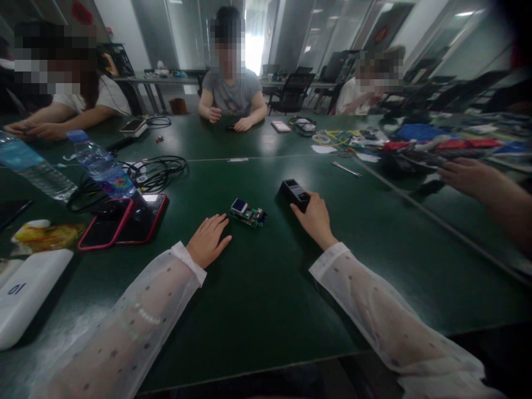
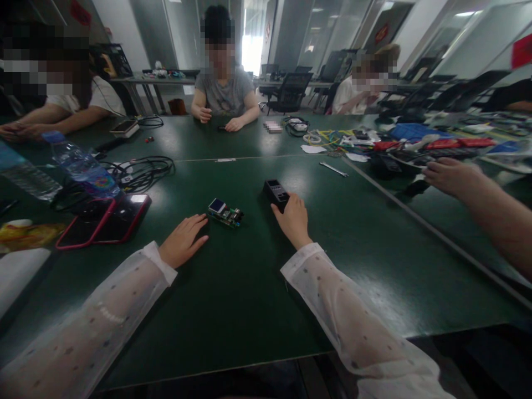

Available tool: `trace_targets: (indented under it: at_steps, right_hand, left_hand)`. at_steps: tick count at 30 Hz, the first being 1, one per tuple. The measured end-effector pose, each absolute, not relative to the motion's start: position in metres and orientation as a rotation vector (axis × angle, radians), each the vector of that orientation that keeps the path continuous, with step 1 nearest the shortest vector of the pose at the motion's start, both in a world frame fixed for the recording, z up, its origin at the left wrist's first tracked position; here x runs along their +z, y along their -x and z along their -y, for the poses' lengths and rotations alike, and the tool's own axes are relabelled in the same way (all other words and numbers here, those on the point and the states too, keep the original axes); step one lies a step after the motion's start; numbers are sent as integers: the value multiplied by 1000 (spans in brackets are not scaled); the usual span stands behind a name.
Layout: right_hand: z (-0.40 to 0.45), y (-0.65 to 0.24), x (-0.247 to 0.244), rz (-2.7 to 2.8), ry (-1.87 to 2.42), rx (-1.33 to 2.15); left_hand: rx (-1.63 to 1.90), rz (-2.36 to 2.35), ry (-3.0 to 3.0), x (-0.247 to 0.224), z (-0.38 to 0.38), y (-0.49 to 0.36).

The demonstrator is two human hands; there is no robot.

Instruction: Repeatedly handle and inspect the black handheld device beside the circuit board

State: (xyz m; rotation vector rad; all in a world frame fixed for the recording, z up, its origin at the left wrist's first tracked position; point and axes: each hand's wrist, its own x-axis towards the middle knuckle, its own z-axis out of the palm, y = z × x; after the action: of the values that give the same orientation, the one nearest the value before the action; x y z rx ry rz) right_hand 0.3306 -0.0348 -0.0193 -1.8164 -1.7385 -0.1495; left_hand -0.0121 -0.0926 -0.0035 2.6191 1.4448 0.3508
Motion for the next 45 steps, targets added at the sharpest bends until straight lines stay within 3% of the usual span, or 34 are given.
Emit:
trace_targets:
  at_steps: [30, 45]
  right_hand:
    - [36, -328, -22, 1731, 1784, -172]
    - [51, -297, -3, 1722, 1348, 10]
  left_hand:
    - [369, -1432, -2639, -6, 91, 13]
    - [394, -1425, -2648, -11, 89, 14]
